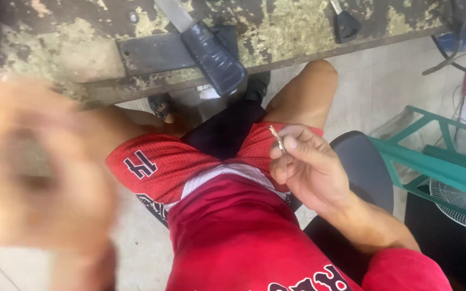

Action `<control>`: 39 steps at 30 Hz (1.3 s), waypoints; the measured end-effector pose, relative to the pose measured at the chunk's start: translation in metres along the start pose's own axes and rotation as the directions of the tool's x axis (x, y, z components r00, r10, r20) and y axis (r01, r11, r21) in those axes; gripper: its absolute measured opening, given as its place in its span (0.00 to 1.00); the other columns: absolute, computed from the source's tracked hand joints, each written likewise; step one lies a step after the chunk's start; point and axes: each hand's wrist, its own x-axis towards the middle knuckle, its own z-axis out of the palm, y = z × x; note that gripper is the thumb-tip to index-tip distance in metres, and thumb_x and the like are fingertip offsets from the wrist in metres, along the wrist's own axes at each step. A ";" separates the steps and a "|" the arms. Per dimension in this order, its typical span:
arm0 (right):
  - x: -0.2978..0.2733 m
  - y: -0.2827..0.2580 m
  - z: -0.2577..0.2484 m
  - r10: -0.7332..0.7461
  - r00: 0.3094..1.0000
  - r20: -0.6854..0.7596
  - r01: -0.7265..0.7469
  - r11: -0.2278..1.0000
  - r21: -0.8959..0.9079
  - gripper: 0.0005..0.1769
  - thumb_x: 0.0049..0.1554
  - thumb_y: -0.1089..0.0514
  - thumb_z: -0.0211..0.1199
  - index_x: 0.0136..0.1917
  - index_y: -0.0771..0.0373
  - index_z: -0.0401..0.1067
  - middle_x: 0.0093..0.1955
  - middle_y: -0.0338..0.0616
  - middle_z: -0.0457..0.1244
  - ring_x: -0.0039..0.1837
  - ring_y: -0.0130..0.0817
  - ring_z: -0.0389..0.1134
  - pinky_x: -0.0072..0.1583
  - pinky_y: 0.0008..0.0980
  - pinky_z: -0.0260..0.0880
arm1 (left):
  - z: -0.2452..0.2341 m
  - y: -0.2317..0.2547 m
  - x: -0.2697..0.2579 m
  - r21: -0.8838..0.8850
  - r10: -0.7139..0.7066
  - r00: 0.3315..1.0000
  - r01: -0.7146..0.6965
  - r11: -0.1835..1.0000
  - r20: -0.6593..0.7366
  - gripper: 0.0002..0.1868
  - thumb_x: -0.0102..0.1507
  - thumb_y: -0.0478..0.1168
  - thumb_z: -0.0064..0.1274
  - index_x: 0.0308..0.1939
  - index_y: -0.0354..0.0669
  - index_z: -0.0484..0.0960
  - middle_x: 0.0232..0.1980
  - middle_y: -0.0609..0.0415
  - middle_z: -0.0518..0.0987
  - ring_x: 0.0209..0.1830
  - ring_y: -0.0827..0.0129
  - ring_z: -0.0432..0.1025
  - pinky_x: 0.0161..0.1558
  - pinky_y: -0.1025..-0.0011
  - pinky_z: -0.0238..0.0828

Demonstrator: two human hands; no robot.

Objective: A person is filing a key blank with a metal file and testing its fit in a padlock at a workbench.

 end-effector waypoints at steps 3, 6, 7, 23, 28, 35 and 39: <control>-0.006 0.014 0.015 0.115 0.993 0.034 -0.118 0.990 0.077 0.05 0.63 0.63 0.60 0.52 0.65 0.74 0.41 0.52 0.68 0.32 0.38 0.63 0.37 0.29 0.63 | -0.090 0.075 0.003 -0.988 -0.426 0.895 -0.080 0.131 -0.130 0.08 0.68 0.29 0.54 0.51 0.29 0.81 0.52 0.38 0.81 0.52 0.45 0.77 0.58 0.53 0.75; -0.010 0.034 0.032 0.123 0.991 -0.043 -0.112 0.974 0.198 0.07 0.63 0.64 0.60 0.55 0.64 0.73 0.38 0.43 0.64 0.39 0.27 0.64 0.44 0.23 0.65 | -0.098 0.117 0.002 -0.951 -0.405 0.914 -0.108 -0.290 0.020 0.13 0.64 0.35 0.62 0.47 0.28 0.80 0.47 0.38 0.82 0.45 0.51 0.78 0.51 0.60 0.78; -0.011 0.038 0.041 0.057 0.998 0.011 -0.058 0.983 0.174 0.09 0.64 0.64 0.59 0.58 0.65 0.72 0.46 0.46 0.66 0.48 0.33 0.67 0.55 0.29 0.66 | -0.098 0.120 -0.001 -0.916 -0.403 0.914 -0.114 -0.384 0.055 0.09 0.66 0.33 0.57 0.48 0.31 0.79 0.49 0.39 0.81 0.47 0.53 0.79 0.53 0.61 0.78; -0.014 0.003 0.097 -0.393 0.714 0.580 0.687 0.232 -0.689 0.09 0.58 0.74 0.64 0.53 0.76 0.71 0.49 0.64 0.69 0.51 0.49 0.74 0.58 0.36 0.78 | -0.084 0.056 -0.026 -0.852 -0.157 0.942 -0.185 0.490 -0.296 0.13 0.70 0.25 0.40 0.49 0.39 0.79 0.35 0.53 0.65 0.27 0.62 0.59 0.31 0.65 0.55; -0.018 0.011 0.095 -0.382 0.771 0.510 0.636 0.407 -0.656 0.10 0.58 0.74 0.64 0.54 0.73 0.70 0.51 0.62 0.69 0.54 0.47 0.75 0.61 0.35 0.81 | -0.082 0.053 -0.030 -0.890 -0.169 0.939 -0.210 0.405 -0.298 0.13 0.70 0.22 0.40 0.48 0.38 0.79 0.34 0.53 0.66 0.27 0.61 0.59 0.31 0.64 0.57; -0.021 0.014 0.094 -0.343 0.833 0.435 0.548 0.617 -0.564 0.10 0.59 0.74 0.63 0.53 0.71 0.69 0.51 0.62 0.68 0.53 0.45 0.73 0.55 0.32 0.82 | -0.082 0.050 -0.032 -0.941 -0.186 0.933 -0.272 0.201 -0.309 0.07 0.72 0.23 0.48 0.49 0.34 0.78 0.37 0.52 0.74 0.28 0.59 0.63 0.32 0.62 0.61; -0.021 0.014 0.092 -0.342 0.828 0.445 0.553 0.630 -0.545 0.09 0.59 0.74 0.64 0.53 0.71 0.69 0.50 0.61 0.68 0.50 0.43 0.73 0.53 0.31 0.82 | -0.081 0.050 -0.032 -0.944 -0.196 0.930 -0.276 0.182 -0.310 0.08 0.71 0.22 0.49 0.49 0.35 0.79 0.38 0.51 0.74 0.29 0.59 0.65 0.32 0.63 0.63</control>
